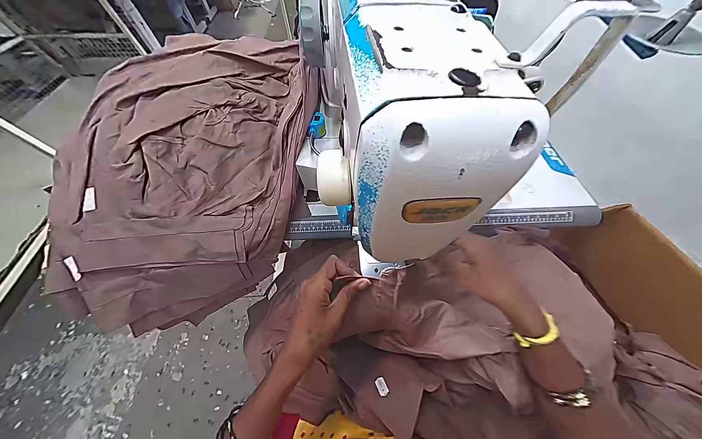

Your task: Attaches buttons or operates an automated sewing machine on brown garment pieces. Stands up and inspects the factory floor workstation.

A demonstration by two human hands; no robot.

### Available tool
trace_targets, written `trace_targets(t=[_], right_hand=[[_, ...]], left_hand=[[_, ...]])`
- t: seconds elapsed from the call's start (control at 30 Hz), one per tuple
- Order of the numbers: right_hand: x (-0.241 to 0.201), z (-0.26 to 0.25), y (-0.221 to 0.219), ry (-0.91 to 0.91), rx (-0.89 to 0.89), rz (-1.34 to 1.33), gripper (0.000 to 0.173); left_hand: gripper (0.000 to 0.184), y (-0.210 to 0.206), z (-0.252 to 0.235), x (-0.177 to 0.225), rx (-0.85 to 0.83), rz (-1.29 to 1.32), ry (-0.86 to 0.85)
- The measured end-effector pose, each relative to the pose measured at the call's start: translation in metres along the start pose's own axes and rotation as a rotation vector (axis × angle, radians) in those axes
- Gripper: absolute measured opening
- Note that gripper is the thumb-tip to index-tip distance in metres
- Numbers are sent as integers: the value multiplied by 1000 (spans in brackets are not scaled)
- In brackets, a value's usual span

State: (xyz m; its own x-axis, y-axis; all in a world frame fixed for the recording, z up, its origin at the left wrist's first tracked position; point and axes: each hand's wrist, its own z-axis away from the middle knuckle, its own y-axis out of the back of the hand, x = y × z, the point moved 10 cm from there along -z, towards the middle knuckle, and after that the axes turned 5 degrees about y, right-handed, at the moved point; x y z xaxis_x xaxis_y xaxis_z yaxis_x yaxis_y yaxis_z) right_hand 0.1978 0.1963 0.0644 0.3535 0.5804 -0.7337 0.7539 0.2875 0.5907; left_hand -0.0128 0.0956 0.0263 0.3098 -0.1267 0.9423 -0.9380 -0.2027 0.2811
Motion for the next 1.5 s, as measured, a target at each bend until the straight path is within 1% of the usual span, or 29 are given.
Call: trace_targets(t=[0.03, 0.07, 0.1, 0.17, 0.27, 0.37, 0.43, 0.5, 0.53, 0.57, 0.6, 0.67, 0.77, 0.9, 0.97, 1.07, 1.13, 1.17, 1.23, 1.3, 1.37, 1.43, 1.5], right_hand=[[-2, -5, -22, -20, -60, -86, 34], [-1, -8, -35, -40, -77, -133, 37], [0, -12, -41, -48, -62, -154, 34], [1, -17, -44, -88, -14, -128, 37], [1, -20, -51, -155, 59, -166, 48], [4, -21, -55, -202, 95, -230, 47], [7, -17, -58, -229, 11, -274, 50], [9, -14, -54, -222, -180, -253, 51], [11, -11, -52, -230, -280, -216, 46], [14, -7, -49, -242, -328, -175, 40], [16, -6, -45, -240, -315, -132, 32], [16, -11, -34, -233, -222, -39, 24], [9, -18, -22, -236, -133, 63, 25], [10, -20, -22, -222, -98, 137, 25], [14, -21, -11, -200, -84, 226, 29], [38, -24, 33, -172, 142, 489, 23], [57, -27, 49, -166, 259, 635, 20], [63, -28, 48, -140, 269, 668, 19], [70, -36, 36, -88, 228, 708, 21], [76, -44, 22, -87, 171, 751, 24], [78, -48, 17, -74, 149, 808, 25], [77, -46, 20, -12, 205, 846, 21], [79, -41, 23, 80, 277, 829, 14]], left_hand=[[16, 2, -4, -4, 11, 19, 39], [15, 4, -7, -7, 16, 44, 79], [14, 6, -10, -10, 19, 63, 109], [14, 5, -10, -13, -5, 65, 131], [16, -4, -1, -12, -73, 40, 83], [15, -9, 7, -7, -92, 50, -2], [14, -9, 7, -3, -81, 72, -31], [13, -2, 1, -2, -45, 97, -11], [12, 3, -3, -3, -18, 100, 35], [12, 6, -7, -7, -2, 109, 100], [13, 7, -10, -11, 0, 116, 165], [12, 5, -19, -17, -6, 122, 246], [10, 1, -31, -17, 12, 93, 253], [11, 2, -30, -18, 41, 70, 224], [10, 1, -30, -21, 40, 100, 225], [11, -5, -29, -27, 2, 138, 275], [10, -8, -28, -29, -6, 181, 312], [12, -9, -27, -30, -6, 197, 322], [17, -7, -28, -31, -1, 171, 308], [22, -3, -25, -31, 18, 70, 290], [27, -2, -22, -19, 40, -53, 350], [24, -5, -20, -7, 42, -63, 380], [24, -3, -18, -20, 33, -29, 328]])
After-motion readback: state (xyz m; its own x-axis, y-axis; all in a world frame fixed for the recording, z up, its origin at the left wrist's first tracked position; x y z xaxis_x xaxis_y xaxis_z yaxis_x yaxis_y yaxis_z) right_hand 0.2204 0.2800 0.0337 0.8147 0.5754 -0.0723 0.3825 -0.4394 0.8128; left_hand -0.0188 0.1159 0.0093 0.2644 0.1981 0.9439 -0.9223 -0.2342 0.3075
